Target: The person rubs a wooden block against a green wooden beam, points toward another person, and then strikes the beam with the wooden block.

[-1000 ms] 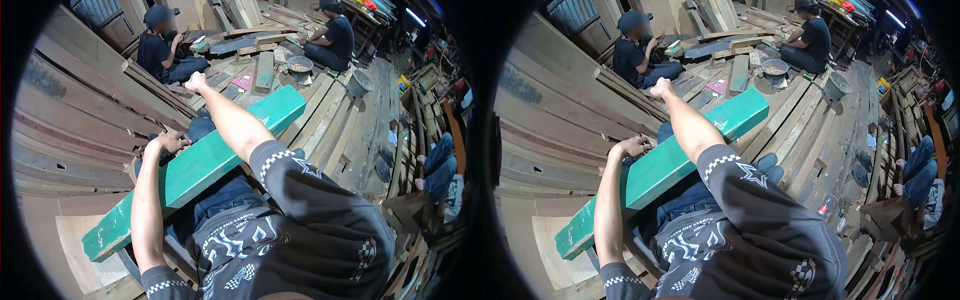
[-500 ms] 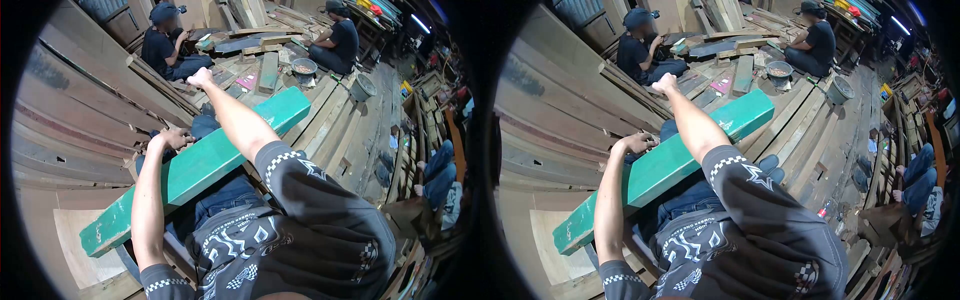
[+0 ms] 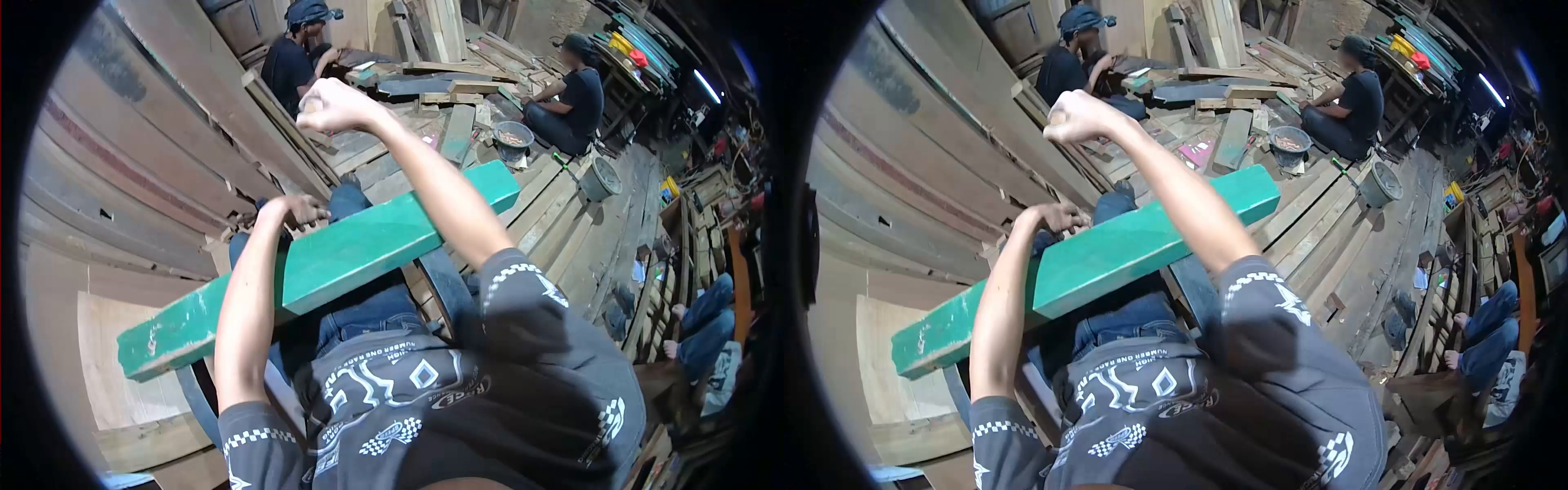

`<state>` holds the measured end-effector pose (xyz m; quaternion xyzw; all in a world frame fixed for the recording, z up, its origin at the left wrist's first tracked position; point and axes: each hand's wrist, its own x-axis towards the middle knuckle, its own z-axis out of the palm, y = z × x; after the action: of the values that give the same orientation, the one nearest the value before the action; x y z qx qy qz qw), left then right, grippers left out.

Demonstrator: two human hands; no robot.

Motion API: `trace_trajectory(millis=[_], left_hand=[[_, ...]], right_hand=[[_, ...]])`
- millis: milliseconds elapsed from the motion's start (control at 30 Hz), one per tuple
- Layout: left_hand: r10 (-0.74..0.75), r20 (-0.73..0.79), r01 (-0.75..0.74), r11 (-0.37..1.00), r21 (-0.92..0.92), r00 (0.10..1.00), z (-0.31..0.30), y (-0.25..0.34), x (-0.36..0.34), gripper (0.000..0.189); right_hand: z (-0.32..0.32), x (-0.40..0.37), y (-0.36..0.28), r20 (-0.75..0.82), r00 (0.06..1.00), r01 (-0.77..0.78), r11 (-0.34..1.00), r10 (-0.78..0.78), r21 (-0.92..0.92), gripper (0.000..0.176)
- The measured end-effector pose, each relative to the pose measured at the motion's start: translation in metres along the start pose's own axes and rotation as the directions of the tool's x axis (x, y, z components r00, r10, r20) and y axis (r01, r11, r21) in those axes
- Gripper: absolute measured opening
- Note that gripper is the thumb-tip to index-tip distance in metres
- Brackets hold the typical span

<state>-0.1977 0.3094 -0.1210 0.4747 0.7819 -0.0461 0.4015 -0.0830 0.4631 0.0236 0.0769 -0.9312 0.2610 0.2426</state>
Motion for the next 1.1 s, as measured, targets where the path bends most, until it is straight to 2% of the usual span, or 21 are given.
trace_trajectory(millis=[67,100,133,167,200,233,267,333,367,433,467,567,633,667,767,800,867,933,967,1033,1100], left_hand=[[0.059,0.082,-0.057,0.998,-0.022,0.995,0.004,-0.022,0.032,0.056],[0.054,0.044,-0.052,0.997,-0.059,0.998,0.006,-0.024,0.030,0.055],[0.050,0.006,-0.049,0.994,-0.096,0.999,0.008,-0.025,0.028,0.053],[-0.027,-0.034,0.023,0.992,-0.124,0.999,0.006,0.002,-0.011,0.053],[-0.015,-0.039,0.011,0.993,-0.117,0.999,0.006,0.006,-0.014,0.053],[0.000,-0.040,-0.004,0.995,-0.105,0.999,0.005,0.005,-0.014,0.054],[-0.015,-0.029,0.012,0.996,-0.094,0.999,0.004,0.008,-0.016,0.054],[-0.058,-0.014,0.056,0.995,-0.085,0.998,0.003,0.011,-0.017,0.053],[-0.119,0.033,0.122,0.987,-0.107,0.992,0.001,0.013,-0.017,0.061],[0.015,0.011,-0.015,1.000,-0.013,1.000,0.005,-0.005,0.010,0.054],[0.002,0.025,-0.001,0.998,-0.056,1.000,0.007,-0.008,0.020,0.051],[-0.010,0.061,0.022,0.981,-0.194,0.998,0.009,-0.002,0.014,0.044],[0.030,0.074,-0.006,0.953,-0.301,0.997,0.010,0.002,0.007,0.041],[0.033,0.053,-0.018,0.966,-0.257,0.998,0.009,0.006,0.000,0.042],[-0.042,-0.005,0.042,0.998,-0.040,0.999,0.006,0.009,-0.009,0.053],[0.053,-0.016,-0.053,0.999,0.001,0.998,0.012,-0.010,0.013,0.053],[-0.001,-0.053,0.002,1.000,0.007,0.999,0.009,0.005,-0.006,0.052],[0.021,-0.052,-0.018,0.999,0.044,0.998,0.008,0.005,-0.002,0.054],[0.020,-0.022,-0.021,1.000,-0.009,1.000,0.010,-0.001,0.008,0.054],[0.029,0.030,-0.025,0.993,-0.117,0.999,0.010,0.007,0.002,0.055],[0.021,-0.027,-0.022,0.999,-0.046,0.999,0.008,0.011,-0.003,0.055]], right_hand=[[0.002,-0.045,-0.048,0.092,0.974,0.204,0.977,-0.209,0.057,0.026],[0.002,-0.075,-0.072,0.148,0.939,0.301,0.949,-0.312,0.093,0.022],[0.004,-0.109,-0.096,0.040,0.915,0.380,0.892,-0.401,0.245,0.016],[0.015,-0.139,-0.102,0.057,0.914,0.372,0.887,-0.401,0.273,0.016],[0.011,-0.157,-0.119,0.067,0.866,0.453,0.833,-0.496,0.319,0.017],[0.018,-0.175,-0.124,0.080,0.825,0.529,0.814,-0.560,0.238,0.020],[0.014,-0.196,-0.131,0.219,0.837,0.492,0.865,-0.501,0.098,0.028],[0.037,-0.225,-0.143,0.139,0.849,0.498,0.859,-0.510,0.118,0.028],[0.047,-0.233,-0.146,0.088,0.851,0.508,0.853,-0.518,0.119,0.027],[0.058,-0.236,-0.140,-0.046,0.844,0.536,0.835,-0.535,0.123,0.026],[0.060,-0.239,-0.140,-0.115,0.836,0.548,0.827,-0.537,0.124,0.026],[0.036,-0.214,-0.111,-0.002,0.867,0.492,0.856,-0.498,0.158,0.025],[0.036,-0.202,-0.079,-0.117,0.909,0.412,0.904,-0.400,0.114,0.025],[0.032,-0.203,-0.079,-0.124,0.925,0.372,0.922,-0.358,0.112,0.023],[0.031,-0.215,-0.108,-0.002,0.869,0.486,0.854,-0.494,0.189,0.023],[0.036,-0.225,-0.126,-0.007,0.855,0.509,0.837,-0.519,0.201,0.025],[0.036,-0.233,-0.151,0.016,0.823,0.546,0.799,-0.568,0.253,0.030],[0.031,-0.230,-0.128,0.025,0.868,0.480,0.851,-0.496,0.211,0.031],[0.027,-0.227,-0.110,0.031,0.889,0.444,0.876,-0.457,0.191,0.031],[0.032,-0.219,-0.081,0.000,0.939,0.344,0.937,-0.345,-0.060,0.029],[0.032,-0.219,-0.096,0.116,0.907,0.404,0.914,-0.406,0.036,0.027]])
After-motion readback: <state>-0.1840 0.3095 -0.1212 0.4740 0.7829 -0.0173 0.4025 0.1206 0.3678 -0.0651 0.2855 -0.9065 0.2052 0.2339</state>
